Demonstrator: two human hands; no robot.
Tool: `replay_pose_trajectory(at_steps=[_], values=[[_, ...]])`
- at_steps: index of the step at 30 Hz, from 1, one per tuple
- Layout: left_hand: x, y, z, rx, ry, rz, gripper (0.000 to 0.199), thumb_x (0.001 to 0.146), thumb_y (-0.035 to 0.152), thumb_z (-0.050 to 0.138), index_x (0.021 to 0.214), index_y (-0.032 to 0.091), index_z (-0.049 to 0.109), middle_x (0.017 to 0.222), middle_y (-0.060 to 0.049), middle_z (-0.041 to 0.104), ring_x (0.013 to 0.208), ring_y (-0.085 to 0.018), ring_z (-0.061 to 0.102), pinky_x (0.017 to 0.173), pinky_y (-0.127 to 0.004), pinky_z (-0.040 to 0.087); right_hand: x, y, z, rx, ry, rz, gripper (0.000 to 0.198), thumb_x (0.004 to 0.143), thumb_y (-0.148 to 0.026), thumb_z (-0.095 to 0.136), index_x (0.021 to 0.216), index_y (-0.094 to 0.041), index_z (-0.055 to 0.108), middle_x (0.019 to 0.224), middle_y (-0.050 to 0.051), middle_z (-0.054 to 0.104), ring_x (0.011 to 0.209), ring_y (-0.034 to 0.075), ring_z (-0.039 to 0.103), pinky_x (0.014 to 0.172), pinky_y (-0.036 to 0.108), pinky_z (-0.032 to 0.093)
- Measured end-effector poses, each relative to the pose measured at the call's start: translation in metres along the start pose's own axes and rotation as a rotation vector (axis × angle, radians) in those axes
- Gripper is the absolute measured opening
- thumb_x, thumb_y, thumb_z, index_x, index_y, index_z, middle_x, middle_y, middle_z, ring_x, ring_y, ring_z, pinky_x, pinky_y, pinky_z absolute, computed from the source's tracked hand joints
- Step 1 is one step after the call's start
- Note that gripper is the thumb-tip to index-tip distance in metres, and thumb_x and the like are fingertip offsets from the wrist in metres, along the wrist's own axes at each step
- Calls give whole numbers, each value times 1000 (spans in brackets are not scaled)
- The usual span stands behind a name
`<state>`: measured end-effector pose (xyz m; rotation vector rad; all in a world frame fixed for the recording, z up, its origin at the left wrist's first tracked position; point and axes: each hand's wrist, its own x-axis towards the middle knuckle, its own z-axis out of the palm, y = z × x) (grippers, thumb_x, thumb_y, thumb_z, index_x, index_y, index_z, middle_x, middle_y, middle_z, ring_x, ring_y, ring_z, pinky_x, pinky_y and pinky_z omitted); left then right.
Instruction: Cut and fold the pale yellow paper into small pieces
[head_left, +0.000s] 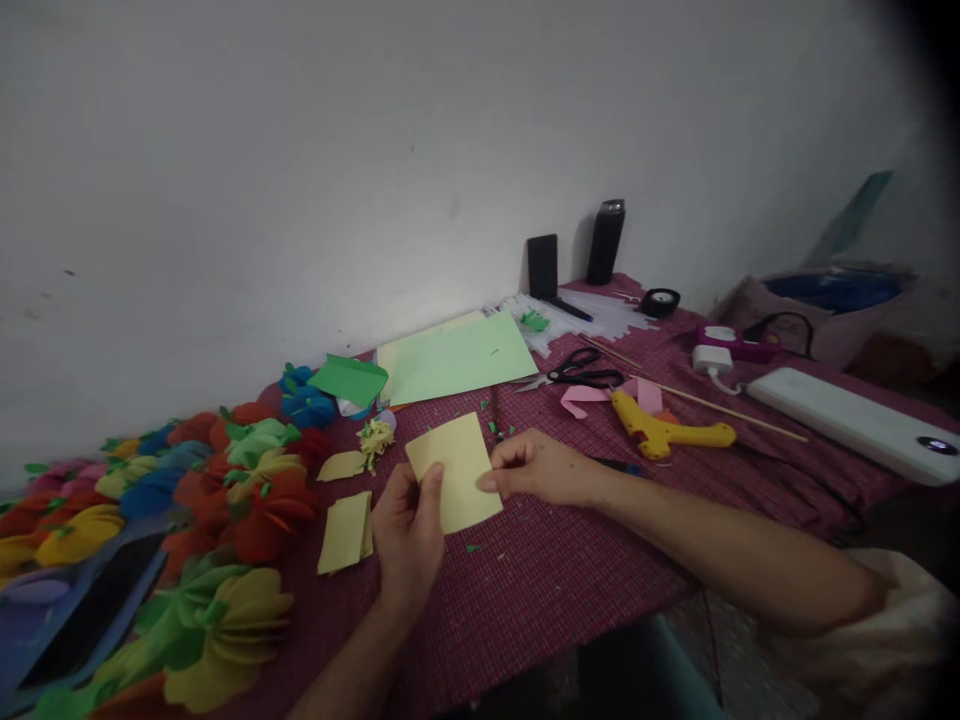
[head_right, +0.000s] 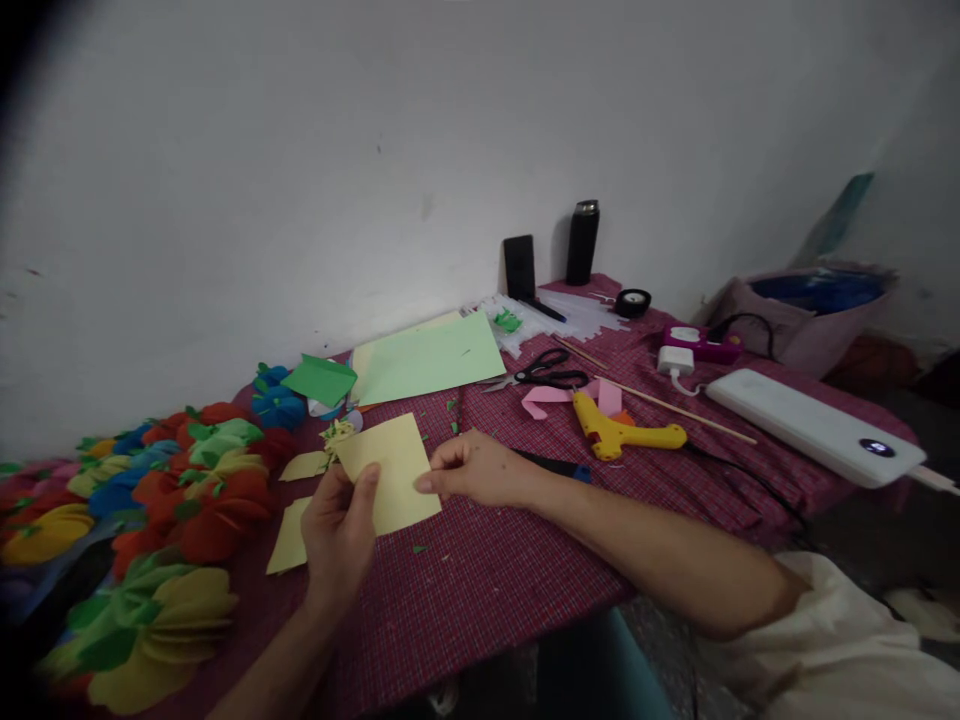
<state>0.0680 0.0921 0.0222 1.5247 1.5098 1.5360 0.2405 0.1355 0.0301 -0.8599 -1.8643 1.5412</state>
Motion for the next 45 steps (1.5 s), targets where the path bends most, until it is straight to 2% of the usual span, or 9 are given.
replay_pose_trajectory(at_steps=[3,7,12,18,22,27,33,37,45], values=[[-1,1,1,-60,-30,-61,16,75,32,52,73,16,52,65,3,52,53,-8,43,45,-17,33,1,3,0,1,34,-3,31,68,-42,57,57,-13,55,52,-3,48,48,6,39,48,19,32],[-1,3,1,-121,-43,-100,16,74,32,52,75,16,52,63,4,50,53,-8,44,47,-17,35,1,0,-1,68,1,-16,26,67,-39,58,65,-13,57,59,-2,52,52,7,42,53,20,34],[-1,4,2,-123,-68,-91,16,73,31,53,68,16,51,59,5,46,54,-9,43,49,-17,37,0,-6,-2,38,177,-36,26,67,-38,58,58,-14,53,52,-5,42,48,6,35,46,19,28],[-2,1,2,-84,-91,-76,17,74,31,53,66,16,48,56,5,39,55,-9,43,50,-18,36,1,-7,-4,32,157,-51,27,66,-39,58,60,-13,53,54,-4,44,50,6,36,48,20,28],[-5,-1,3,-125,-137,-118,22,74,32,52,62,16,44,57,5,40,53,-8,41,48,-18,34,2,-6,-7,9,228,-58,29,66,-40,58,57,-13,51,51,-5,41,48,6,33,45,19,25],[-5,-1,3,-136,-145,-144,23,74,33,53,61,16,44,57,5,41,54,-9,43,49,-18,35,2,-8,-8,51,193,-84,27,66,-38,59,59,-13,51,54,-4,44,49,6,35,47,20,27],[-6,-2,4,-81,-168,-188,22,73,36,53,64,16,48,54,5,41,53,-9,43,48,-18,35,2,-8,-11,82,299,-112,28,64,-40,60,58,-14,50,53,-6,41,49,6,34,47,20,25],[-7,-1,5,-53,-178,-189,24,73,38,52,65,15,51,56,4,46,51,-8,42,46,-17,33,3,-9,-13,95,263,-78,29,64,-41,60,60,-14,51,53,-6,42,48,6,34,47,20,25],[-8,-6,8,-96,-210,-204,27,72,39,53,61,15,47,55,5,46,49,-7,40,44,-17,31,4,-8,-17,69,326,-86,29,66,-42,57,62,-14,54,53,-4,46,50,7,38,48,20,29]])
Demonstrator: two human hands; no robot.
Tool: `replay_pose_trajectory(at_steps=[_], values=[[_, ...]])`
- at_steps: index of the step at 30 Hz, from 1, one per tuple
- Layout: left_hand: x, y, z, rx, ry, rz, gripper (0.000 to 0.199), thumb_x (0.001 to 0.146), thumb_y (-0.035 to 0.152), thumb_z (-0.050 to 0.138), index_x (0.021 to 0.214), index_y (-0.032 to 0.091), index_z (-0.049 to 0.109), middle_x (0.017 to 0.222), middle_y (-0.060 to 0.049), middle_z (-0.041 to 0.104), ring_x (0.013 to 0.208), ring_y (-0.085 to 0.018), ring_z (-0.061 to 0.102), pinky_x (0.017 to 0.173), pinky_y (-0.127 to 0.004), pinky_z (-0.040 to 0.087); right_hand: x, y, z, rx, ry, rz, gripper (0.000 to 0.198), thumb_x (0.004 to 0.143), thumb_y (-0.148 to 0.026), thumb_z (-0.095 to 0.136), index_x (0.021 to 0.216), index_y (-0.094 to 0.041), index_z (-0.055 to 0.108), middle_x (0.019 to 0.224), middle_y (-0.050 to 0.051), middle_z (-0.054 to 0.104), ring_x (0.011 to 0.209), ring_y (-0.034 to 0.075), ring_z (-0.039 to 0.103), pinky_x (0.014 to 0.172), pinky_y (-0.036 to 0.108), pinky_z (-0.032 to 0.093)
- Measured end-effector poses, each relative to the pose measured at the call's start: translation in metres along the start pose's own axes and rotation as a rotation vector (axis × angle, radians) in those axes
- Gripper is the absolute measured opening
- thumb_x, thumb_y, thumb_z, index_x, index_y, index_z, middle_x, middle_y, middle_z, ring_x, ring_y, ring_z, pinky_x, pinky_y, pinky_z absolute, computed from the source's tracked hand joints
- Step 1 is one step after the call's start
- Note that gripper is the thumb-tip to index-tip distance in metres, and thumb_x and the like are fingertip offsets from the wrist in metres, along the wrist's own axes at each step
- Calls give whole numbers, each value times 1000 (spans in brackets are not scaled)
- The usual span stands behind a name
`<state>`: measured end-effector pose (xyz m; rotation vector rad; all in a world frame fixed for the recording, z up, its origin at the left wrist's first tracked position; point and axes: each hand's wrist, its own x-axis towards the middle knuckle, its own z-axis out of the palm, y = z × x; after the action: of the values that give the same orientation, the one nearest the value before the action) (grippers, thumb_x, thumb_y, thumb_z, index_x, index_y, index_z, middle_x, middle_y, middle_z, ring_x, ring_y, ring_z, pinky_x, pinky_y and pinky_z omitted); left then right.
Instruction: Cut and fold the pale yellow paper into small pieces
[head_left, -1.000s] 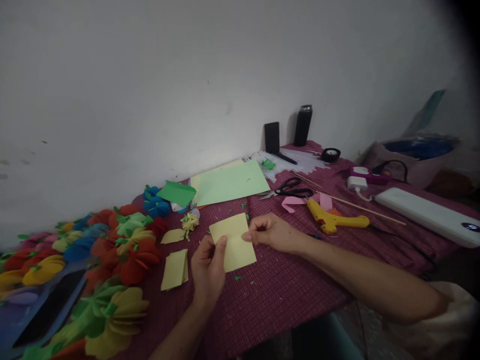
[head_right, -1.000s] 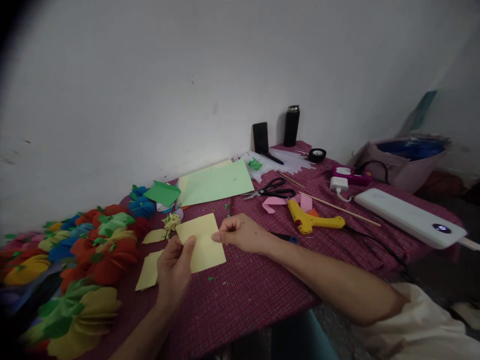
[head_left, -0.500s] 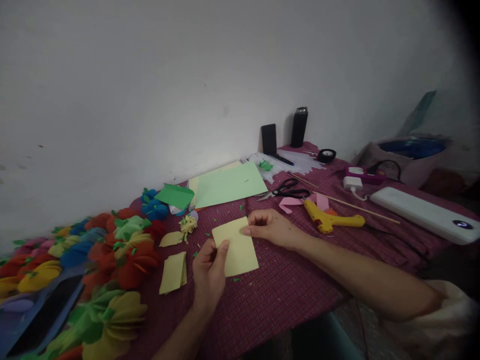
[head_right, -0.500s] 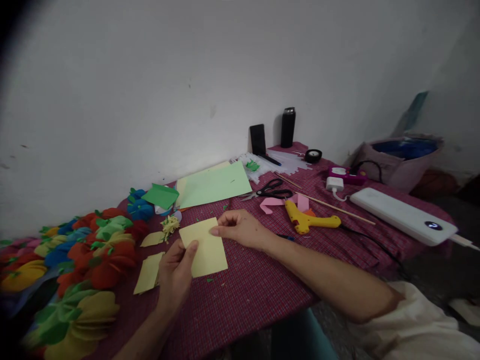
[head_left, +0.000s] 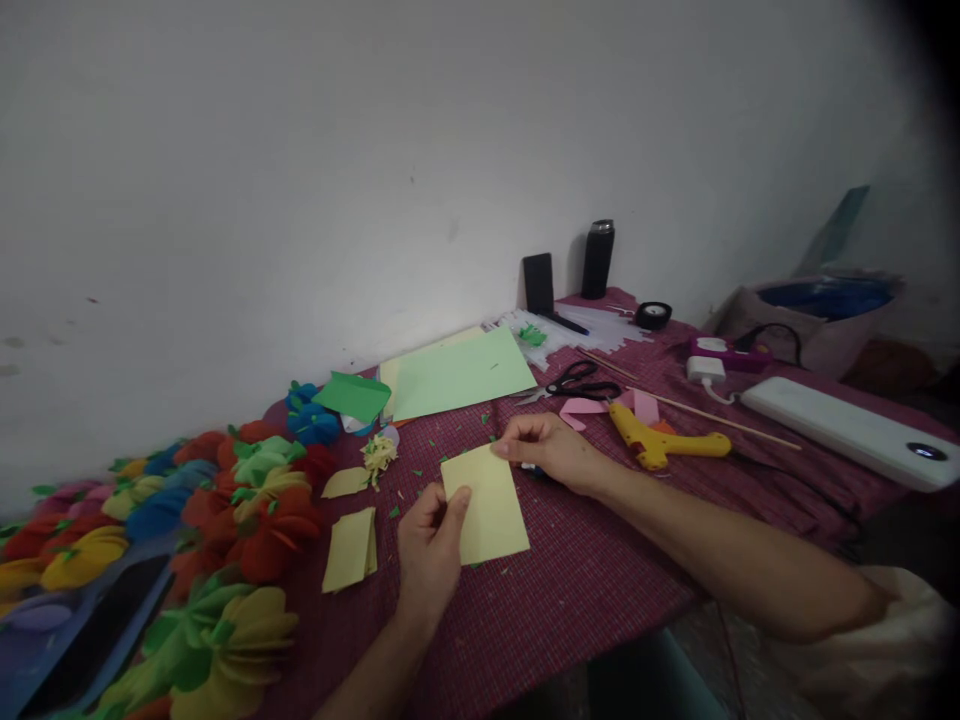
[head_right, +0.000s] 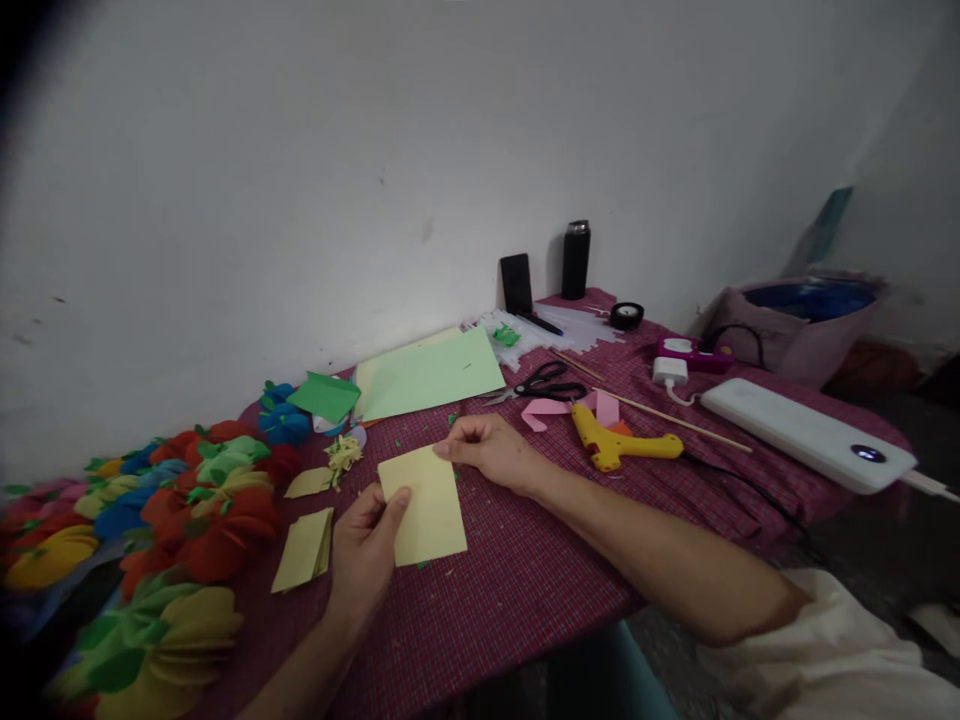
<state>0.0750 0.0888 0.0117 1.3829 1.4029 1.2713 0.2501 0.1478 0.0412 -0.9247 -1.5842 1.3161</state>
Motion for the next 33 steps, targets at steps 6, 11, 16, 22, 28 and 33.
replay_pose_trajectory(at_steps=[6,11,16,22,28,33], values=[[0,-3,0,5,-20,-11,26,72,38,53,62,15,48,56,5,47,50,-8,41,45,-16,31,2,4,-3,-100,-1,-20,29,70,-43,53,64,-14,54,57,-3,48,52,8,39,50,20,31],[1,-1,0,5,-48,-16,25,73,37,52,62,15,48,56,4,47,50,-8,41,46,-17,32,2,4,-5,-83,-7,-31,29,72,-41,52,62,-14,52,55,-3,46,52,7,39,50,20,30],[3,3,-3,4,16,-8,26,72,38,54,62,15,49,55,4,46,51,-8,43,46,-17,34,-2,1,2,-73,-167,48,28,68,-42,55,69,-14,57,60,-3,48,52,7,38,49,20,29],[5,1,-4,-31,34,-36,25,71,39,55,64,15,51,56,4,49,51,-9,46,46,-18,36,-3,9,8,-95,-201,108,31,67,-42,56,56,-14,52,51,-4,42,46,6,32,45,20,27],[6,-1,-3,-121,73,-5,24,70,38,56,65,14,53,55,4,50,50,-8,46,45,-18,35,-4,11,10,-56,-259,152,28,66,-41,58,58,-14,56,54,-3,47,48,6,37,48,20,29],[8,8,-2,-158,95,-29,28,71,41,53,68,13,57,57,1,56,49,-9,48,45,-19,36,-3,14,7,-35,-252,167,28,67,-40,57,56,-14,55,52,-3,47,47,7,37,48,21,29]])
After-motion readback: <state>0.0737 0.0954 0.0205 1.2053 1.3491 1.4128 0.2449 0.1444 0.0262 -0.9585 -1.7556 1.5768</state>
